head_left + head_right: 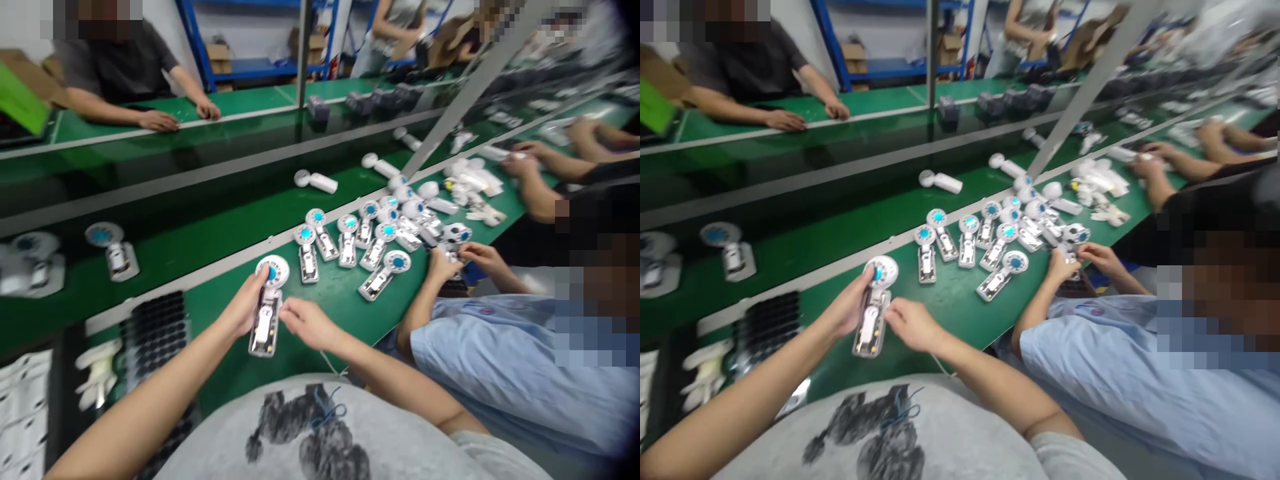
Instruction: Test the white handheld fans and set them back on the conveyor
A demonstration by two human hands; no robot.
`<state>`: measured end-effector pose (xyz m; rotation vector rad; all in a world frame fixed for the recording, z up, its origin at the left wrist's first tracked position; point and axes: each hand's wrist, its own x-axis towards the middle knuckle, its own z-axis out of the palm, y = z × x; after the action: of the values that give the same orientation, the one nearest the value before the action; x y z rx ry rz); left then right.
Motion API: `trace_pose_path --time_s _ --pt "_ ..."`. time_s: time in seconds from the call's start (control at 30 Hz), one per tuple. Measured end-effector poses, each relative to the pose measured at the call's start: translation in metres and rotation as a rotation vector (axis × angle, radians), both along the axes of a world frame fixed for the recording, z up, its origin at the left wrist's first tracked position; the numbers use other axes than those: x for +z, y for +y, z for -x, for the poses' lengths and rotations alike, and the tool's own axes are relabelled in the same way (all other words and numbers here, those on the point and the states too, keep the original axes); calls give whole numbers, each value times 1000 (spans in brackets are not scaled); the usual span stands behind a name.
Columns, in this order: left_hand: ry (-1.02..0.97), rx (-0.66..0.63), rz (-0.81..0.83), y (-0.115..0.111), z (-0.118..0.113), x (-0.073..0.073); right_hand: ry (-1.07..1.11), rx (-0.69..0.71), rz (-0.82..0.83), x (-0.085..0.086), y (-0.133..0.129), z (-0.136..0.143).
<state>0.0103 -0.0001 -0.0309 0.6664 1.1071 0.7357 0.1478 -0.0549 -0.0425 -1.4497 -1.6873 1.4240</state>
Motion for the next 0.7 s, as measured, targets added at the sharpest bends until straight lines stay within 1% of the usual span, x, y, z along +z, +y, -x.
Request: trace_pose_path --time_s 0.03,0.1,0.17,0.23,0.37,0.47,0.57,0.63,0.7 --pt "-67 -10 35 2 3 0 20 6 13 0 2 -1" --pt "-135 9 81 6 7 2 52 13 30 1 5 -3" --pt "-159 24 100 6 11 3 72 8 38 3 7 -4" --pt "-175 10 120 3 14 4 84 -1 43 4 7 -5" --pt "-203 -28 115 -2 19 -1 96 -11 64 2 10 -8" --pt "-137 -71 52 -3 20 -4 96 -15 86 -3 14 -6" --pt "-17 -59 -2 -3 13 -6 74 -34 76 -5 15 0" --pt "33 -37 -7 -4 6 -6 49 -55 55 -5 16 1" --pt "69 -48 9 -3 7 -8 24 -75 32 -4 16 -5"
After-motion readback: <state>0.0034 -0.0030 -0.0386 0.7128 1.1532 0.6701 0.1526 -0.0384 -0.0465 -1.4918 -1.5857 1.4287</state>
